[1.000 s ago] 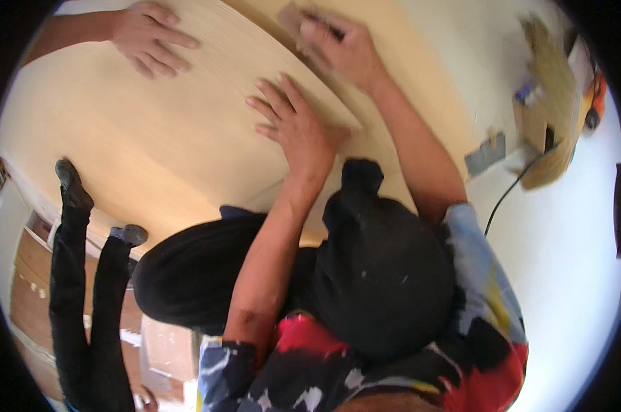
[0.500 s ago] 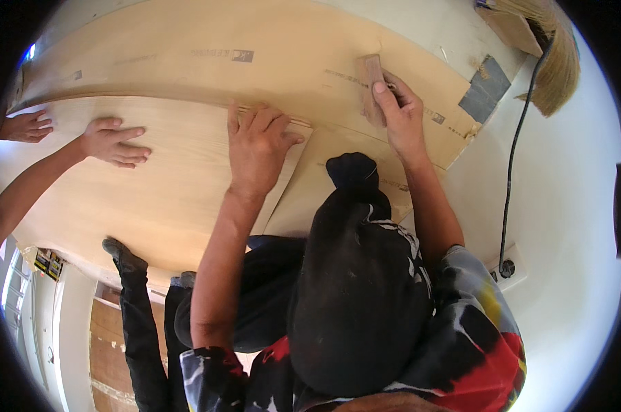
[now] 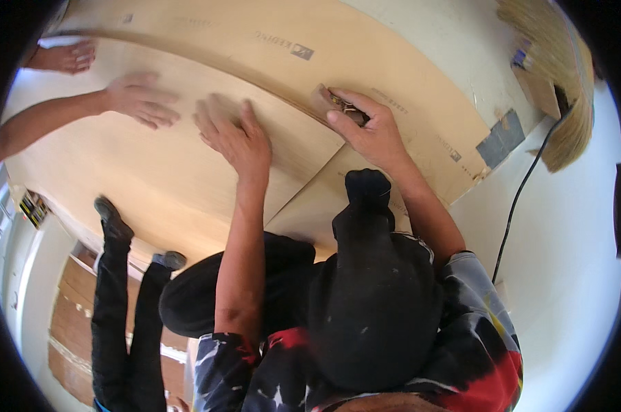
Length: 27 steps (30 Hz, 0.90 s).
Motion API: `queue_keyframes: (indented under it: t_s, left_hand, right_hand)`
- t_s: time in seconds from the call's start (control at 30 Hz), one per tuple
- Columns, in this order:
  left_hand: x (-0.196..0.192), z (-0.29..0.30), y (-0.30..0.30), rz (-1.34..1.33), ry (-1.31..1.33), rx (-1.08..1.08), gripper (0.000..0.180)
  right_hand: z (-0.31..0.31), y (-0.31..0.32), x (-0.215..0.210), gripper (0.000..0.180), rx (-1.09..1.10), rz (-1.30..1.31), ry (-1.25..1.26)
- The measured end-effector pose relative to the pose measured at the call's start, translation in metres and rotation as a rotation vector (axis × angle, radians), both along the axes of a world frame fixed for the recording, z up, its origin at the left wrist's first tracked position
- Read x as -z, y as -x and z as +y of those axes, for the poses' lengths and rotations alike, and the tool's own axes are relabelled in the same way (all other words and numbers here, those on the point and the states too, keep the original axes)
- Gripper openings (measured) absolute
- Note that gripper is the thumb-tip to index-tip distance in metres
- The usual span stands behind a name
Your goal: The person kneels on the floor and uses a hand plane to smooth the edges of large wooden floorboards. They align the boards with the help of another person and continue planing the seams to ensure a flush fit.
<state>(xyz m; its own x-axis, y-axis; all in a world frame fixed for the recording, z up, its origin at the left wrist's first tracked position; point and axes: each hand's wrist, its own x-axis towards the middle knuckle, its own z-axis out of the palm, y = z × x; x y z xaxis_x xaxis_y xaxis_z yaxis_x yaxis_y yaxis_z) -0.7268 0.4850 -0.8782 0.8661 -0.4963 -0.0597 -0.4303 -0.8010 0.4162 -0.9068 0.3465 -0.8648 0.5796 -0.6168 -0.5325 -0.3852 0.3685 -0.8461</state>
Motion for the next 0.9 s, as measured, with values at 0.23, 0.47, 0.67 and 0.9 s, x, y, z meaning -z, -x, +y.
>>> queue_keyframes:
  t_s: [0.23, 0.47, 0.67, 0.9]
  left_hand:
    - [0.013, -0.034, -0.040, -0.124, -0.124, -0.116, 0.056]
    - [0.014, -0.027, -0.056, -0.204, -0.123, -0.078, 0.054]
    - [0.015, -0.025, -0.057, -0.074, -0.149, -0.172, 0.058]
    - [0.015, -0.027, -0.055, -0.035, -0.183, -0.144, 0.065]
  right_hand:
    - [0.000, -0.035, 0.008, 0.044, -0.289, -0.019, 0.297]
    - [0.002, -0.074, 0.010, 0.047, -0.311, 0.012, 0.282]
    - [0.000, -0.079, 0.010, 0.047, -0.352, 0.040, 0.355]
    - [-0.005, -0.109, 0.012, 0.047, -0.349, 0.028, 0.410]
